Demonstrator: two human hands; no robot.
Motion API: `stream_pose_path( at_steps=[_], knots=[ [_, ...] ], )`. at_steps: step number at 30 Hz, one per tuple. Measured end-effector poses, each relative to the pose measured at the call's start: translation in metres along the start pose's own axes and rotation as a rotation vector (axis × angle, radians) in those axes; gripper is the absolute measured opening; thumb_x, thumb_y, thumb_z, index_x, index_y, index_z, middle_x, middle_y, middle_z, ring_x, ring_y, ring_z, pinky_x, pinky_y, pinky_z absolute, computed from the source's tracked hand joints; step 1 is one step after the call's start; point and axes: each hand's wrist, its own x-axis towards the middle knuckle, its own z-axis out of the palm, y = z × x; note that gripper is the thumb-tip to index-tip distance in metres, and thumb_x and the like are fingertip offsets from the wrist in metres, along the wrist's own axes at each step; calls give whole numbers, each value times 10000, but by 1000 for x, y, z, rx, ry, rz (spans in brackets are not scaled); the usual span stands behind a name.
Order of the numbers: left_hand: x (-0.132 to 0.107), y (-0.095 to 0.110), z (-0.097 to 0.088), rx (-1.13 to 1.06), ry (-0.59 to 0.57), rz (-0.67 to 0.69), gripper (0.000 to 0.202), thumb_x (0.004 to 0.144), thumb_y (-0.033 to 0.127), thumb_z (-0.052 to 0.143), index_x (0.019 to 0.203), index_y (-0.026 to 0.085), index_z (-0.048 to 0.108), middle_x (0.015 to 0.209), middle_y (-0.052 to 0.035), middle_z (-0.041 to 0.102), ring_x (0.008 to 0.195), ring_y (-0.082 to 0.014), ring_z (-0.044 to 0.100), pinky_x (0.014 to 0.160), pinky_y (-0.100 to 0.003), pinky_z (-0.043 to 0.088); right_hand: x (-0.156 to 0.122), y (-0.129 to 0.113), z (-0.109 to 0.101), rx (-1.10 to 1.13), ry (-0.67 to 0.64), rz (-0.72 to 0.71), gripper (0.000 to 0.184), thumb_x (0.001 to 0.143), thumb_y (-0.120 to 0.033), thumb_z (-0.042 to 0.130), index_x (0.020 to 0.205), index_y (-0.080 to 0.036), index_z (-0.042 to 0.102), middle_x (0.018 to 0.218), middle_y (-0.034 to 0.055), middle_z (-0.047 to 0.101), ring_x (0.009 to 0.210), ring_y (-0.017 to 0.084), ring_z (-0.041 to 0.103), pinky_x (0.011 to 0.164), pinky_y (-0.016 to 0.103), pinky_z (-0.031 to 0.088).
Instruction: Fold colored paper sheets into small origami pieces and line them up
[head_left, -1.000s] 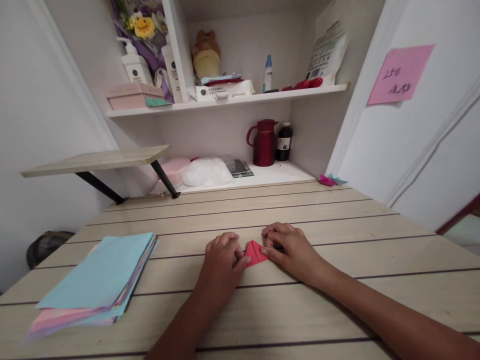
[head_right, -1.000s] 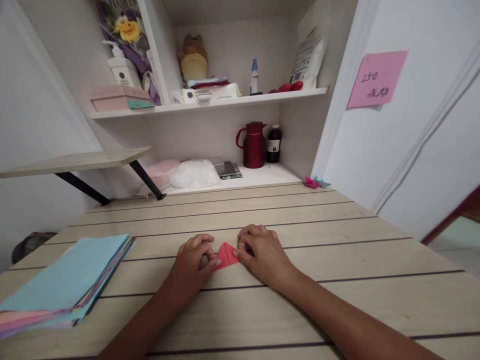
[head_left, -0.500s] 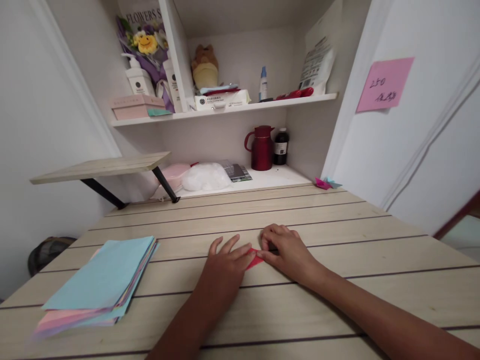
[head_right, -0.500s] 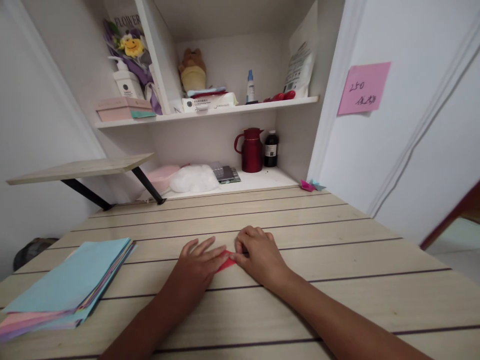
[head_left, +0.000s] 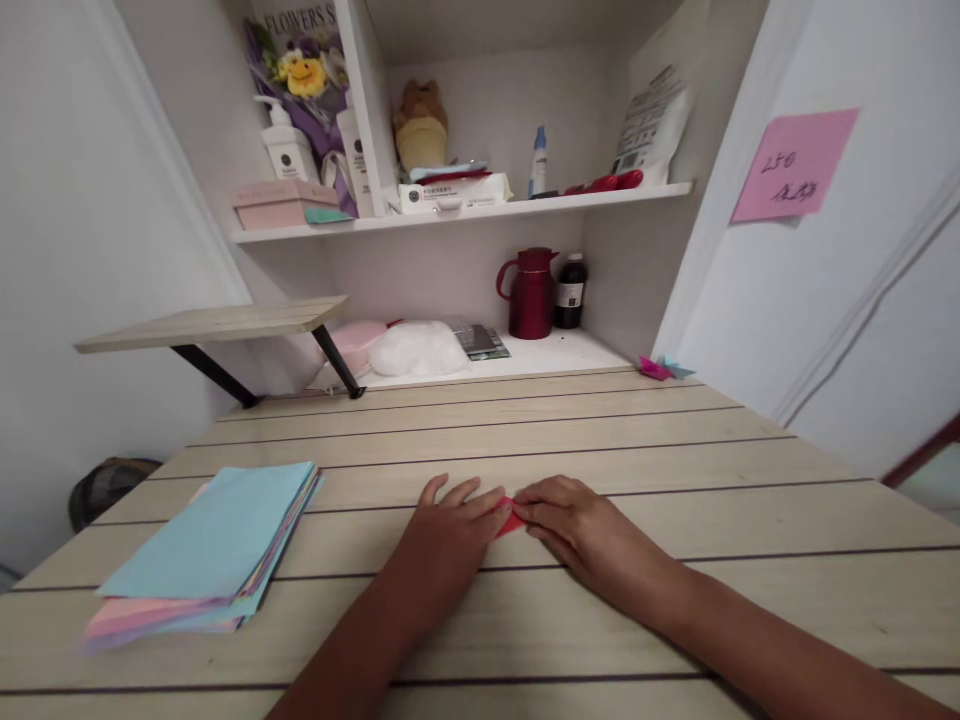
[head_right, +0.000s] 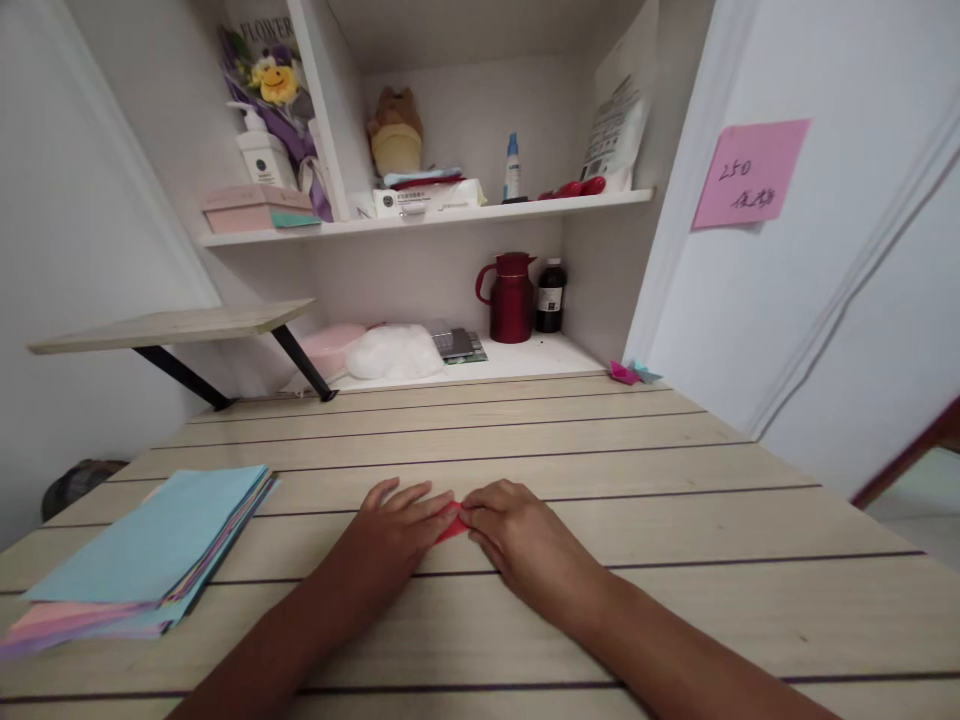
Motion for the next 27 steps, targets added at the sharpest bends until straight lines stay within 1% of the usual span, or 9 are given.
stream_pose_path(
  at_steps=[5, 8, 12, 14, 16, 19, 22, 24, 27],
  knots=[
    [-7, -3, -3, 5, -16, -12, 376, 971, 235, 391, 1308, 365, 496, 1436, -7, 478, 1301, -299, 438, 1039, -588, 289, -4, -1, 5, -183, -108, -88, 255, 940, -113, 465, 1078, -191, 664, 1030, 83, 699, 922, 224, 619, 794, 362, 519],
    [-10, -7, -7, -87, -7, -28, 336, 962, 270, 430, 1256, 383, 548, 1418, 9, 500, 1303, -277, 437, 1043, -538, 301, -5, -7, 3, -227, -129, -118, 253, 943, -111, 453, 1074, -185, 655, 1032, 88, 695, 902, 227, 619, 776, 365, 516],
    [-11, -16, -10, -324, 82, -99, 330, 885, 369, 583, 1206, 296, 604, 1295, -13, 615, 1224, -216, 508, 1052, -412, 325, -4, -9, 7, -208, -105, -48, 194, 949, -209, 484, 986, -202, 675, 957, 69, 698, 829, 217, 623, 740, 362, 509],
    [-10, -18, -10, -414, 128, -152, 374, 839, 388, 643, 1190, 264, 607, 1220, -23, 658, 1158, -208, 547, 1029, -390, 346, -2, -10, 9, -199, -111, -15, 198, 952, -235, 482, 963, -204, 678, 897, 60, 693, 796, 215, 618, 710, 359, 503],
    [-10, -19, -10, -452, 129, -177, 440, 769, 388, 718, 1173, 258, 600, 1196, -25, 660, 1140, -224, 546, 1015, -404, 348, 1, -11, 10, -189, -115, 4, 207, 955, -260, 478, 961, -207, 678, 862, 57, 683, 779, 214, 611, 692, 354, 496],
    [-10, -17, -9, -462, 105, -164, 564, 627, 394, 825, 1116, 248, 584, 1196, -33, 637, 1145, -254, 527, 1009, -431, 339, 4, -13, 9, -166, -122, 11, 223, 959, -290, 471, 973, -218, 682, 859, 57, 676, 782, 208, 602, 695, 339, 486],
    [-13, -18, -9, -464, 106, -167, 631, 540, 376, 868, 1064, 227, 549, 1229, -66, 594, 1163, -270, 511, 1006, -435, 346, 5, -14, 8, -144, -123, 13, 245, 968, -275, 448, 973, -227, 689, 867, 56, 673, 796, 198, 598, 708, 323, 482],
    [-16, -18, -11, -460, 85, -174, 614, 529, 367, 868, 1025, 215, 537, 1286, -101, 548, 1212, -286, 476, 1018, -444, 343, 4, -14, 8, -136, -119, 15, 250, 969, -258, 442, 970, -231, 691, 887, 57, 673, 816, 196, 596, 728, 319, 481],
    [-20, -16, -15, -430, 47, -161, 436, 588, 302, 819, 909, 206, 539, 1358, -130, 492, 1284, -293, 414, 1046, -454, 323, 4, -14, 9, -139, -118, 19, 254, 966, -227, 433, 973, -238, 687, 916, 54, 673, 844, 197, 594, 753, 324, 480]
  ],
)
